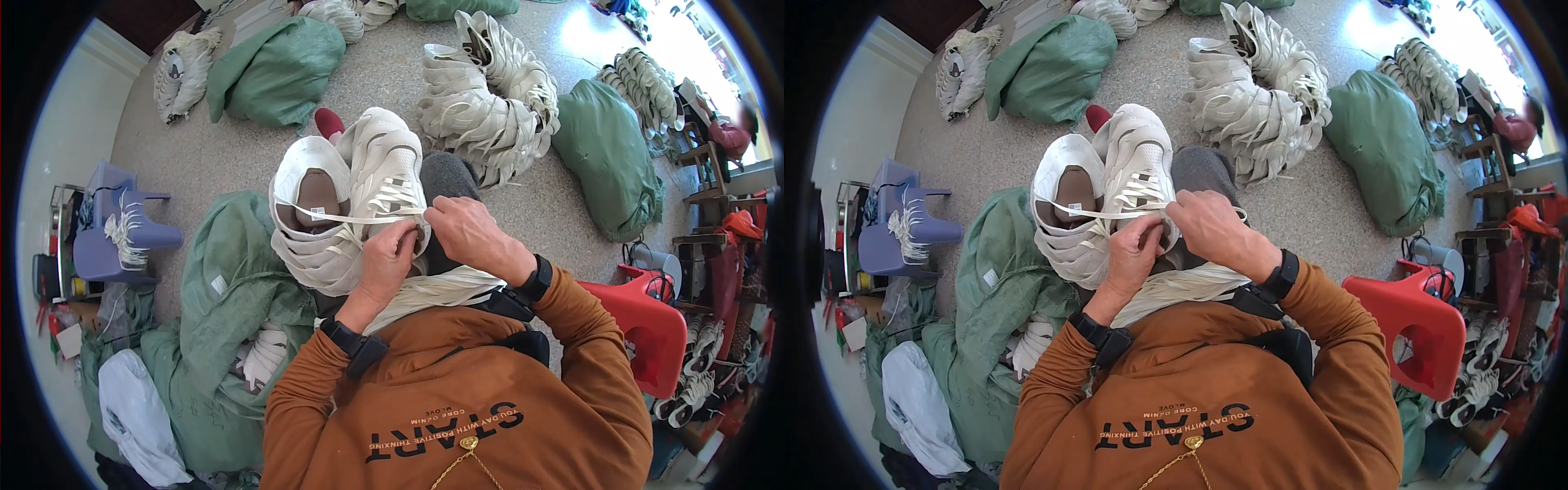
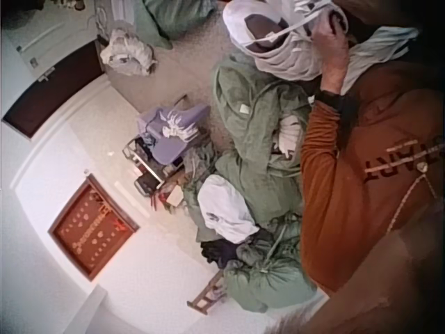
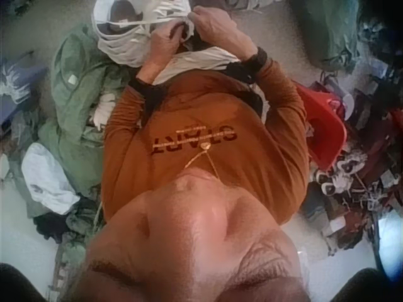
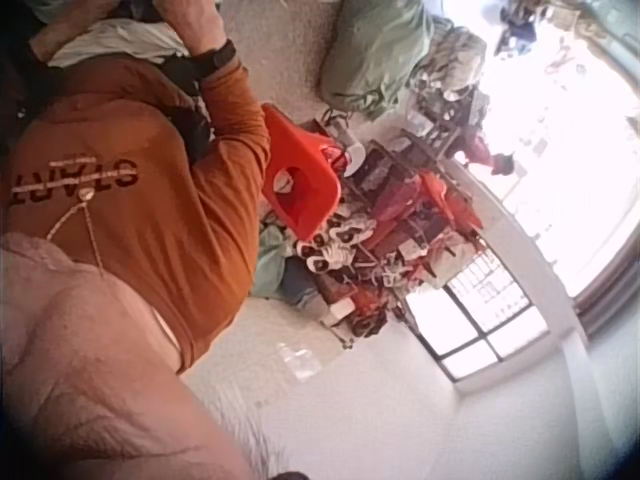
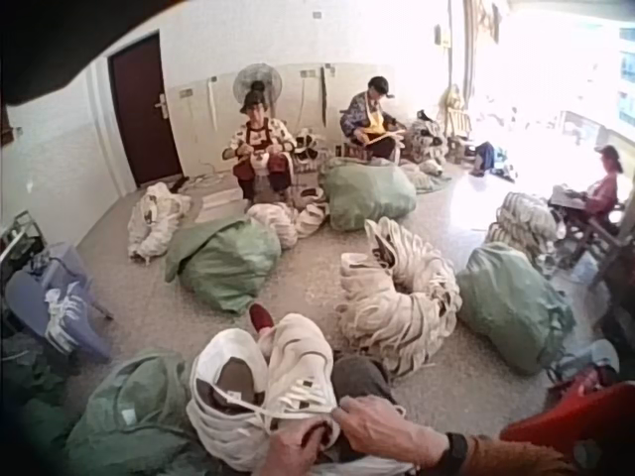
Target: The person sits on the floor and laces a white sneaker by hand. They repeatedly thread the laces through the eyelets, pull them tight, and adjust the fit, working on the shoe resting on their lap.
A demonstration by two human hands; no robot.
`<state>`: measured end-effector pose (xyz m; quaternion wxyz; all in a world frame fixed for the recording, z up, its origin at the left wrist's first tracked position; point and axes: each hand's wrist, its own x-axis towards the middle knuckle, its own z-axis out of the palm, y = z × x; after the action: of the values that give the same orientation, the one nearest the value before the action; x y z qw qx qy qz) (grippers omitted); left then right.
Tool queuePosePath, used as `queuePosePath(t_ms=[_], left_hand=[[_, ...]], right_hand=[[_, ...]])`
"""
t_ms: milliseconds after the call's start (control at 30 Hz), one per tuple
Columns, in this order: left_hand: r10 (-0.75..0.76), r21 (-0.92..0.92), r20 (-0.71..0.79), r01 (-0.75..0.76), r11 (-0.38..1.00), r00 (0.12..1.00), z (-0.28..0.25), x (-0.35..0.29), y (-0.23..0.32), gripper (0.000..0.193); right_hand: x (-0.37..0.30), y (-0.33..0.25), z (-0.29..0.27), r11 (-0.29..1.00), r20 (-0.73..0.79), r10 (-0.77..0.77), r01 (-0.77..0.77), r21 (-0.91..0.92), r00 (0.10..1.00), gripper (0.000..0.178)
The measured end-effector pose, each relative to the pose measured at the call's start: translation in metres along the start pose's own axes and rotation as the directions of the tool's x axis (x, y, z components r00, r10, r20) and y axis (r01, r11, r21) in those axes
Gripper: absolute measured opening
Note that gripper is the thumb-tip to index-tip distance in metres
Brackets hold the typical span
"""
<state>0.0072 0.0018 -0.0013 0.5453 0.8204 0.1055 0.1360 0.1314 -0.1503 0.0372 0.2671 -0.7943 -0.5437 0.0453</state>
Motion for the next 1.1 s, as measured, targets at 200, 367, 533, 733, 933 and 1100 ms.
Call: queuePosePath(t_ms=[200, 367, 533, 733, 933, 1100], left_hand=[[-0.01, -0.031, 0.01, 0.011, 0.999, 1.0, 0.002, 0.001, 0.002, 0.018], [-0.011, -0.03, -0.004, 0.011, 0.999, 1.0, 0.001, 0.0, 0.001, 0.016], [0.078, 0.032, -0.022, -0.078, 0.996, 0.997, 0.004, 0.003, -0.002, 0.013], [0.247, 0.35, 0.034, -0.243, 0.905, 0.969, -0.016, 0.008, 0.001, 0.007], [0.081, 0.55, 0.072, -0.108, 0.828, 0.994, -0.086, -0.025, -0.005, 0.008], [0.213, 0.521, -0.012, -0.175, 0.835, 0.977, -0.077, -0.028, 0.015, 0.018]], right_hand=[[0.001, 0.007, 0.004, 0.998, 0.03, -0.02, 0.018, 0.063, 0.999, 0.008], [-0.015, -0.003, 0.024, 0.988, -0.167, 0.077, -0.053, 0.143, 0.983, 0.009], [-0.029, -0.007, 0.037, 0.947, -0.299, 0.167, -0.068, 0.314, 0.94, 0.013], [-0.02, -0.022, 0.036, 0.969, -0.209, 0.157, -0.109, 0.222, 0.965, 0.024], [-0.016, -0.024, 0.035, 0.972, -0.233, 0.149, -0.099, 0.212, 0.961, 0.024], [0.005, -0.018, 0.02, 0.997, -0.449, 0.066, -0.04, 0.067, 0.891, 0.02]])
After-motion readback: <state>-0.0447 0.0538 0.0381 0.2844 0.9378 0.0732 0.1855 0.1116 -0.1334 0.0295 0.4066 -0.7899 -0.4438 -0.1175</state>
